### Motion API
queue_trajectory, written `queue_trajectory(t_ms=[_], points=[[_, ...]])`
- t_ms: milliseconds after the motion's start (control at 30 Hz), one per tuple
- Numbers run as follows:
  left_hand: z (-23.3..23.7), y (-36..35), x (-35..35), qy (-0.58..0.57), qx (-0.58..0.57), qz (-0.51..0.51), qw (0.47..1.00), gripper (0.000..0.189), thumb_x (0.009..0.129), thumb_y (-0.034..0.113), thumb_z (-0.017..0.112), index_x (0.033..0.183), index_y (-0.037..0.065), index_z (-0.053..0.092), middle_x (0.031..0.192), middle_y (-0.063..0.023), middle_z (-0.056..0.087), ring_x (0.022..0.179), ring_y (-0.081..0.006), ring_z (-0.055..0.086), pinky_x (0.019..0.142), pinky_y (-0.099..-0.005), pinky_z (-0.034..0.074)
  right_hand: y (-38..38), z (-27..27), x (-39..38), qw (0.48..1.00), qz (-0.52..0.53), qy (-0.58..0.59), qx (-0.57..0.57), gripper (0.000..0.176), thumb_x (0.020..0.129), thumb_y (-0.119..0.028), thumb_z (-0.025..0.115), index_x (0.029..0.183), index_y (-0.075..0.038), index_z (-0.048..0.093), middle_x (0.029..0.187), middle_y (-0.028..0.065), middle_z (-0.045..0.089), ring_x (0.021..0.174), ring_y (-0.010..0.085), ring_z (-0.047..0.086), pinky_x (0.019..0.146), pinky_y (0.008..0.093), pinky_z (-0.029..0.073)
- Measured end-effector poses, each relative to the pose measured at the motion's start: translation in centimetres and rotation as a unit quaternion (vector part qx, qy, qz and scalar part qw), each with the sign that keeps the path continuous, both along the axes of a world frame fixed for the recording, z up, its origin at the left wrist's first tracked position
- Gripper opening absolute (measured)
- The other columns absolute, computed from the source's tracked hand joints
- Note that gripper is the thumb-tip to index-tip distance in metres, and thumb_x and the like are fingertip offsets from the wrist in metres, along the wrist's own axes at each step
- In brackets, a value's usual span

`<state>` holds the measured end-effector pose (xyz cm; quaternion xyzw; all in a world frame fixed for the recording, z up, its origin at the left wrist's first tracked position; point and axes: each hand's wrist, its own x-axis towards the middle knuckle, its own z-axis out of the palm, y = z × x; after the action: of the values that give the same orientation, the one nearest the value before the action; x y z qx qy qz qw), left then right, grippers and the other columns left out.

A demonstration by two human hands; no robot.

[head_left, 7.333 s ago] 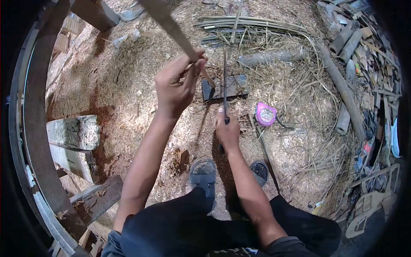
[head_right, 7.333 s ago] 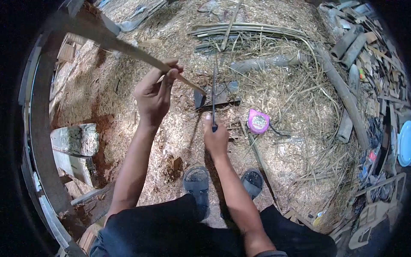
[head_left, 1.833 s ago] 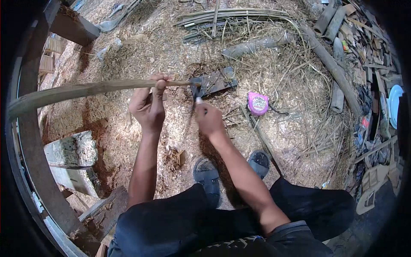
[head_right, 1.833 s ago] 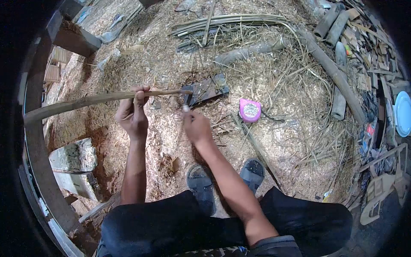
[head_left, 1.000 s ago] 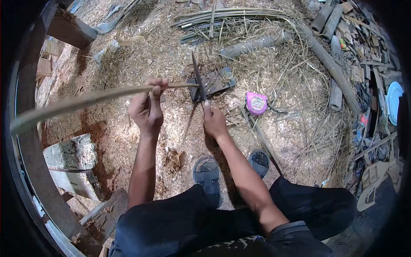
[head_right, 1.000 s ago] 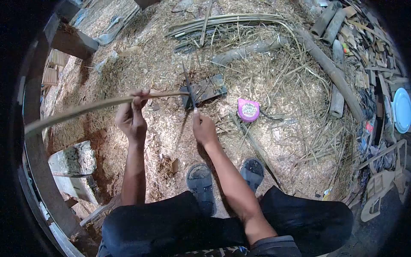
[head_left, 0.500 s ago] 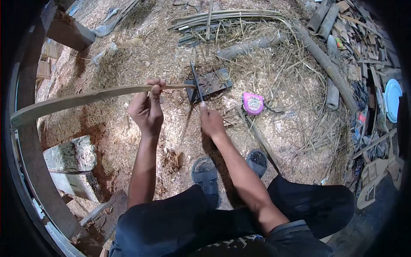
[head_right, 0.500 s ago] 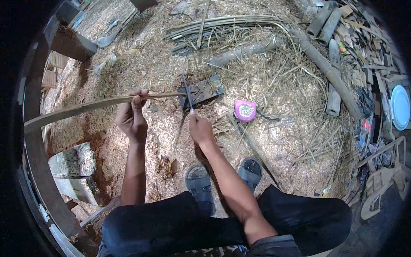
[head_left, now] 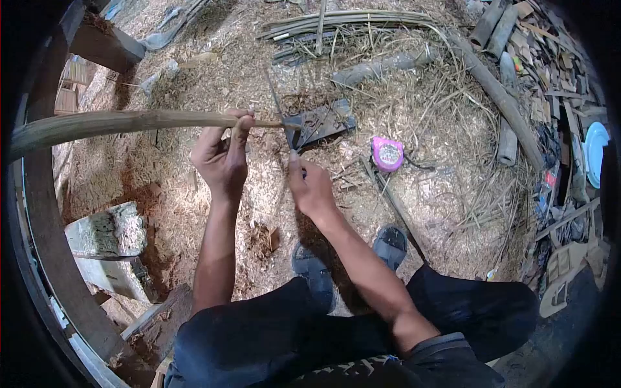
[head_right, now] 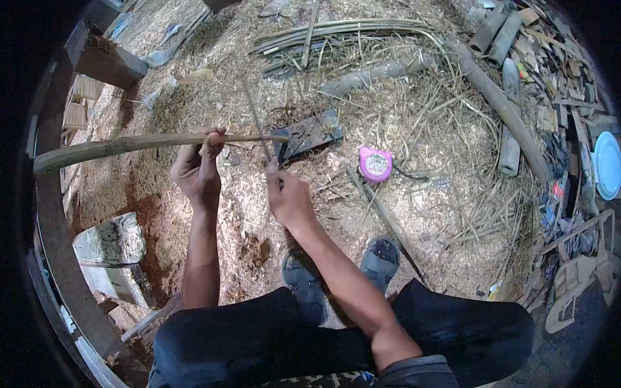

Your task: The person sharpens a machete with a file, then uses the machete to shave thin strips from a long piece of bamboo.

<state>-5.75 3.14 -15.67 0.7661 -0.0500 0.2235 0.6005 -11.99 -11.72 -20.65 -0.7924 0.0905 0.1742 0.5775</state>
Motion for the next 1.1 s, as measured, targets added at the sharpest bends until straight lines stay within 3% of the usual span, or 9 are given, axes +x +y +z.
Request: queue_trajectory(t_ms=[267,367,400,500,667,800,900,933,1100], points=[[0.0,0.5,0.1,0.01,0.013,0.025,1.0,0.013,0.092,0.003,0.063,0.102,-0.005,0.066,0.095,-0.0125,0.069,0.086,-0.0141,0.066,0.073,-0.0243,0.055,-0.2,-5.9,-0.3,0.997,-0.022,0.055,-0.044,0.063,0.101,-0.05,0.037,0.084,0.005,0.063,0.064,0.0239,0.061,0.056,0.0344,0.061,0.059,0.0471,0.048],[0.3,0.1,0.0,0.005,0.045,0.01,0.999,0.013,0.092,0.004,0.063,0.102,-0.005,0.066,0.095,-0.0112,0.068,0.085,-0.0129,0.065,0.069,-0.0228,0.054,0.0,0.9,0.1,0.995,0.012,0.1,0.022,0.062,0.101,-0.049,0.038,0.085,0.005,0.064,0.062,0.0202,0.061,0.054,0.0319,0.061,0.057,0.0471,0.047],[0.2,-0.1,0.0,0.001,0.033,0.01,0.999,0.012,0.092,0.004,0.063,0.101,-0.004,0.067,0.095,-0.0106,0.068,0.085,-0.0128,0.064,0.07,-0.0228,0.054,0.5,0.4,-0.2,0.999,0.006,-0.042,-0.013,0.059,0.102,-0.049,0.036,0.09,0.002,0.064,0.06,0.0136,0.061,0.049,0.0222,0.06,0.053,0.0438,0.047],[0.8,-0.3,-0.3,0.019,0.008,0.019,1.0,0.011,0.092,0.006,0.065,0.098,-0.003,0.068,0.093,-0.0089,0.069,0.085,-0.0127,0.064,0.072,-0.0233,0.054,0.4,0.1,-0.8,0.999,0.012,0.048,0.009,0.06,0.102,-0.05,0.036,0.09,0.002,0.064,0.057,0.0129,0.06,0.05,0.022,0.06,0.051,0.0436,0.046],[0.3,-0.5,-0.4,-0.012,0.061,0.029,0.998,0.013,0.091,0.009,0.068,0.096,-0.003,0.069,0.089,-0.0074,0.068,0.08,-0.0094,0.061,0.069,-0.0218,0.05,-0.7,-7.1,-1.0,0.997,-0.059,0.015,-0.048,0.062,0.1,-0.049,0.038,0.082,0.003,0.066,0.064,0.0245,0.063,0.063,0.039,0.064,0.063,0.0475,0.049],[1.0,-1.2,-0.5,0.005,0.04,0.019,0.999,0.013,0.091,0.008,0.067,0.096,-0.003,0.069,0.088,-0.007,0.068,0.078,-0.0091,0.059,0.067,-0.0219,0.048,-0.3,-0.8,-0.4,0.999,-0.025,0.02,-0.013,0.063,0.1,-0.049,0.038,0.082,0.005,0.065,0.067,0.0258,0.063,0.066,0.0403,0.065,0.064,0.0491,0.049],[0.8,-0.7,-0.4,0.024,0.036,0.027,0.999,0.012,0.091,0.007,0.067,0.096,-0.004,0.068,0.087,-0.007,0.067,0.078,-0.0097,0.059,0.068,-0.0225,0.048,-0.2,-2.6,-1.3,0.998,-0.045,0.034,0.015,0.065,0.1,-0.05,0.036,0.083,0.006,0.065,0.067,0.0256,0.063,0.065,0.0405,0.065,0.066,0.0492,0.049],[0.6,-0.6,-0.3,0.02,0.033,0.028,0.999,0.012,0.091,0.007,0.066,0.097,-0.004,0.068,0.088,-0.0076,0.067,0.078,-0.0098,0.06,0.067,-0.0224,0.048,-0.4,-8.7,-2.3,0.998,-0.033,0.048,-0.022,0.063,0.102,-0.047,0.036,0.085,0.007,0.065,0.063,0.0231,0.062,0.062,0.0369,0.064,0.063,0.0479,0.049],[0.5,-0.7,-0.9,0.012,0.021,0.001,1.0,0.013,0.093,0.005,0.063,0.1,-0.006,0.067,0.093,-0.0116,0.068,0.085,-0.0129,0.064,0.073,-0.0241,0.052,-0.4,-3.5,-1.1,0.998,-0.004,0.066,-0.015,0.069,0.101,-0.051,0.032,0.084,0.008,0.064,0.057,0.0176,0.059,0.054,0.0292,0.06,0.054,0.0443,0.046]])
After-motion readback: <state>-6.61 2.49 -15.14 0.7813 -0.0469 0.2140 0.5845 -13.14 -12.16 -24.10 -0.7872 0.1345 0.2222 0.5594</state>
